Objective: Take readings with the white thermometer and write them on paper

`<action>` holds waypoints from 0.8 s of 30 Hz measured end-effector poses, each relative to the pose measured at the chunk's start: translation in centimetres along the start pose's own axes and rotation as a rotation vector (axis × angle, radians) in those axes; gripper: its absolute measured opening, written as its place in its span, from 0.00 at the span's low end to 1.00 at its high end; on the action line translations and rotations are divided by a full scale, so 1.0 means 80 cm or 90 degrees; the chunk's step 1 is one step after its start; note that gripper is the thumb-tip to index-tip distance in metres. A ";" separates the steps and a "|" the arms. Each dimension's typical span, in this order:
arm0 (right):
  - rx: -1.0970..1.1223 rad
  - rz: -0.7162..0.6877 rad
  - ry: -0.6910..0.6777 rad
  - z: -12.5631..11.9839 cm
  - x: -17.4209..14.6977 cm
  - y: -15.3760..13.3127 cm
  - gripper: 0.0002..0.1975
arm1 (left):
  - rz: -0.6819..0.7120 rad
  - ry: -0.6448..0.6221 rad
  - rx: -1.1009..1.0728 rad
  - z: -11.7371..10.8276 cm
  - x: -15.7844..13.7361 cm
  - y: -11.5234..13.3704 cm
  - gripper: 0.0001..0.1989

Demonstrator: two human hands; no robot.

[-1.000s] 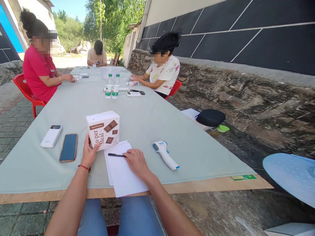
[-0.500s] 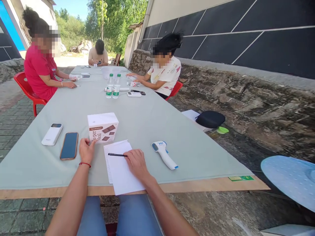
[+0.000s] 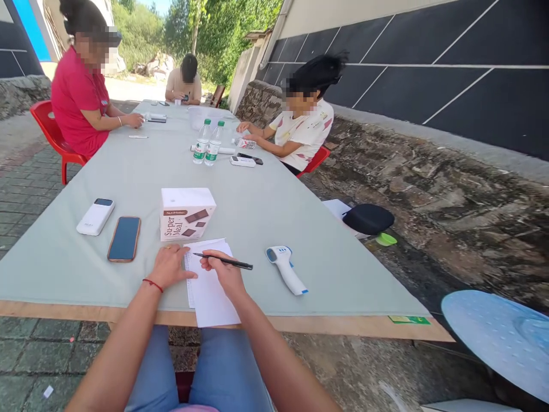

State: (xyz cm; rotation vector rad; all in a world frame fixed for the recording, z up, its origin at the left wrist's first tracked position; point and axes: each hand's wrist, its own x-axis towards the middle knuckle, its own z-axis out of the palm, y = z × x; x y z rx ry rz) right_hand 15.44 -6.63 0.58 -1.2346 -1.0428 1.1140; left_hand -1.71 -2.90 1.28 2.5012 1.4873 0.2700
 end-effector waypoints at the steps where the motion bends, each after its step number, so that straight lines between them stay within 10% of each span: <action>1: 0.000 0.026 0.009 0.007 0.004 0.001 0.09 | -0.001 -0.004 0.000 0.000 0.000 0.000 0.38; 24: -0.181 -0.027 0.077 0.009 -0.005 0.018 0.04 | 0.012 -0.060 -0.036 -0.012 0.001 0.019 0.30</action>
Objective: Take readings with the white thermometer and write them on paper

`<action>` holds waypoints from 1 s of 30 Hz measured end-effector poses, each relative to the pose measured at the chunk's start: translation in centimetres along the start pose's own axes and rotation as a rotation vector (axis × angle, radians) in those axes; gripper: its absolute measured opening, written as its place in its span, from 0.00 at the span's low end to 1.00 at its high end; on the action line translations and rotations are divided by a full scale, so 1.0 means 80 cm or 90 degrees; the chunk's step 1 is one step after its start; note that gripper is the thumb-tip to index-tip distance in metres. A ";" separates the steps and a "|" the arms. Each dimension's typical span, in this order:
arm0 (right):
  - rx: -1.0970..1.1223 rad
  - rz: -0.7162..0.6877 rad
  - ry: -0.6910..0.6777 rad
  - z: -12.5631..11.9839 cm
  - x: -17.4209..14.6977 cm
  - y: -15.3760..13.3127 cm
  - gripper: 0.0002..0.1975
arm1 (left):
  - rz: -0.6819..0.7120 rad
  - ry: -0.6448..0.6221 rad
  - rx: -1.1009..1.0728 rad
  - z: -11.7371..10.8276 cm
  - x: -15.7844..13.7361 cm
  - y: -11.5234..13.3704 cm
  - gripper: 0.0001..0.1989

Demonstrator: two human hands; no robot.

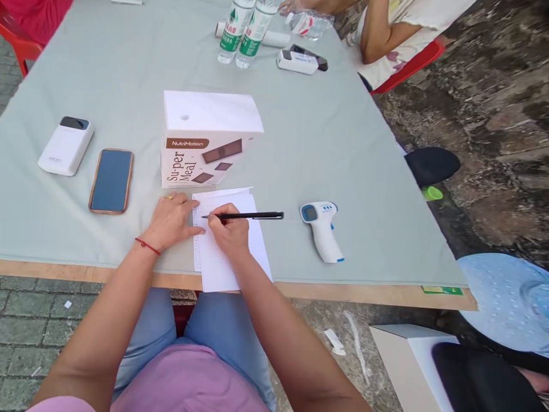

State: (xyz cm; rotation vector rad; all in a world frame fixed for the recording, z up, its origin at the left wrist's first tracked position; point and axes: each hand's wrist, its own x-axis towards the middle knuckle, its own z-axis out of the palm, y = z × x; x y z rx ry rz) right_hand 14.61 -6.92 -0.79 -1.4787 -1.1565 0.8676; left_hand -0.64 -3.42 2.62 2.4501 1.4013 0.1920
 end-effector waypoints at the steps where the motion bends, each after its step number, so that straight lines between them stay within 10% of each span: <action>1: -0.004 -0.009 -0.008 -0.001 -0.001 0.001 0.03 | 0.001 0.002 -0.001 0.001 -0.001 0.000 0.30; 30: -0.051 -0.049 -0.041 -0.006 -0.008 -0.005 0.03 | 0.006 -0.003 -0.022 -0.001 -0.002 0.005 0.22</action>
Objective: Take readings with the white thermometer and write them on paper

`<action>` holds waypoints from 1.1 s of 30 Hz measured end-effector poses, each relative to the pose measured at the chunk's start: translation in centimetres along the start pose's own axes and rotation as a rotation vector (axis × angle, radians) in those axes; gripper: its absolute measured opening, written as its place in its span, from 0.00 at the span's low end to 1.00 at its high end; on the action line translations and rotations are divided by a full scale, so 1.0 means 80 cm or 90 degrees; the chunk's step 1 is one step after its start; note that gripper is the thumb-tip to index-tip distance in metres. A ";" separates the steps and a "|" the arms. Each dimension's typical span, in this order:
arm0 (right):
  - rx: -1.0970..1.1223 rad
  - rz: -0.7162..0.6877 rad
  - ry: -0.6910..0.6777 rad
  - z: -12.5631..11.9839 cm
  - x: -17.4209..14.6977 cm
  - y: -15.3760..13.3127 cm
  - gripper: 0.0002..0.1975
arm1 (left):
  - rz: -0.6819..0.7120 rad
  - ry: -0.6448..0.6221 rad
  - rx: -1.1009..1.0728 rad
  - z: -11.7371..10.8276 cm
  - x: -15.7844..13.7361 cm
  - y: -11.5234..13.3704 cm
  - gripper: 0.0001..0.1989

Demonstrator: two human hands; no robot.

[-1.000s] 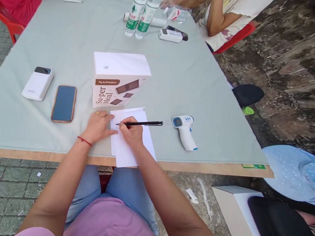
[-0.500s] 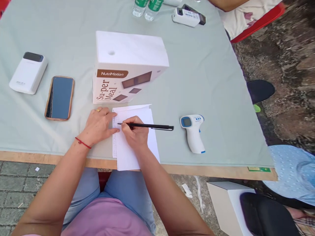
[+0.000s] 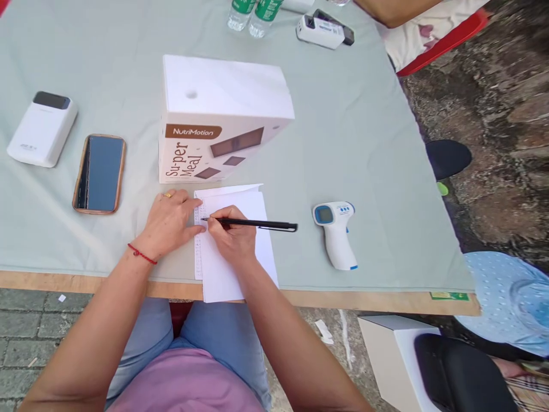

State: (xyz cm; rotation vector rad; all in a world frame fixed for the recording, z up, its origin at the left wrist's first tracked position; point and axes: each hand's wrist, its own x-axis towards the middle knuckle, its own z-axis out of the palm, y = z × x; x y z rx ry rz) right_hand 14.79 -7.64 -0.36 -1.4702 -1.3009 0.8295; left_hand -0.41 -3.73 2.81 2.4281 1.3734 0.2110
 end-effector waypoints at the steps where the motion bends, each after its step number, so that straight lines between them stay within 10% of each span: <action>1: -0.001 -0.001 -0.001 0.000 0.000 0.000 0.03 | 0.004 0.003 0.000 0.000 0.000 0.000 0.21; 33: -0.019 0.006 0.031 -0.001 -0.001 0.000 0.03 | 0.009 0.014 -0.013 0.001 0.002 -0.001 0.21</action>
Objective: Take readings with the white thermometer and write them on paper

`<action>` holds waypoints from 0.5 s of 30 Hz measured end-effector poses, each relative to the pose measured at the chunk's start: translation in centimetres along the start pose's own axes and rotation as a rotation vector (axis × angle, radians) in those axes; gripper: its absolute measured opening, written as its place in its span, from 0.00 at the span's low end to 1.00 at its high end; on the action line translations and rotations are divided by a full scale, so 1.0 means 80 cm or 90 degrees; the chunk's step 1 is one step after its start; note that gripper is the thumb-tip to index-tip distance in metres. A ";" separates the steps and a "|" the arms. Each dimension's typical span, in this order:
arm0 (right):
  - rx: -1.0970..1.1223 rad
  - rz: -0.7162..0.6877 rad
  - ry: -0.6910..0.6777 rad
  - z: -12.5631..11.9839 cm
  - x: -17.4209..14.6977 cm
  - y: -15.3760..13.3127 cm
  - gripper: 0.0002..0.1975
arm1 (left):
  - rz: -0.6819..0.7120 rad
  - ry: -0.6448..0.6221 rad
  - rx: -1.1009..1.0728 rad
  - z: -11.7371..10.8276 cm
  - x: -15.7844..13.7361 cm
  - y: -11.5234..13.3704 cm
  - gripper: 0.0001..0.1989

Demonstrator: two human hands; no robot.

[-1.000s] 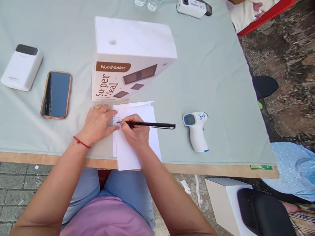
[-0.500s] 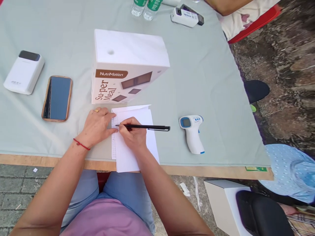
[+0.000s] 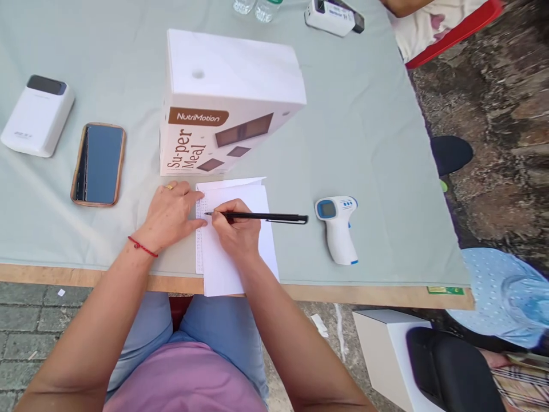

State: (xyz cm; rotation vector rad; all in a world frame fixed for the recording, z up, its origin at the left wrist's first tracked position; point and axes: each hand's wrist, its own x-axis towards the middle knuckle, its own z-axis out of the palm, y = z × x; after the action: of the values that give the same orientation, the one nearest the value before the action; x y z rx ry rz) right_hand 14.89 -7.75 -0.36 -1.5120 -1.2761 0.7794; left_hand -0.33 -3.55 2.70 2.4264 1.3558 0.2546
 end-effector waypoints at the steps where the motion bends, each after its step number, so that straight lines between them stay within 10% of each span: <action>1: 0.004 0.006 0.007 0.000 0.000 -0.001 0.03 | 0.000 -0.001 0.000 0.000 0.000 0.000 0.21; 15: 0.013 0.037 0.029 0.000 0.002 -0.006 0.03 | 0.003 -0.001 0.007 -0.002 0.000 0.000 0.23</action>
State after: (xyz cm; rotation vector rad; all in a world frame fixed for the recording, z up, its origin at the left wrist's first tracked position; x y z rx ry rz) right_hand 14.73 -7.63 0.13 -1.5473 -1.1921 0.7885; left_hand -0.37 -3.53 2.88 2.4393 1.3546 0.2473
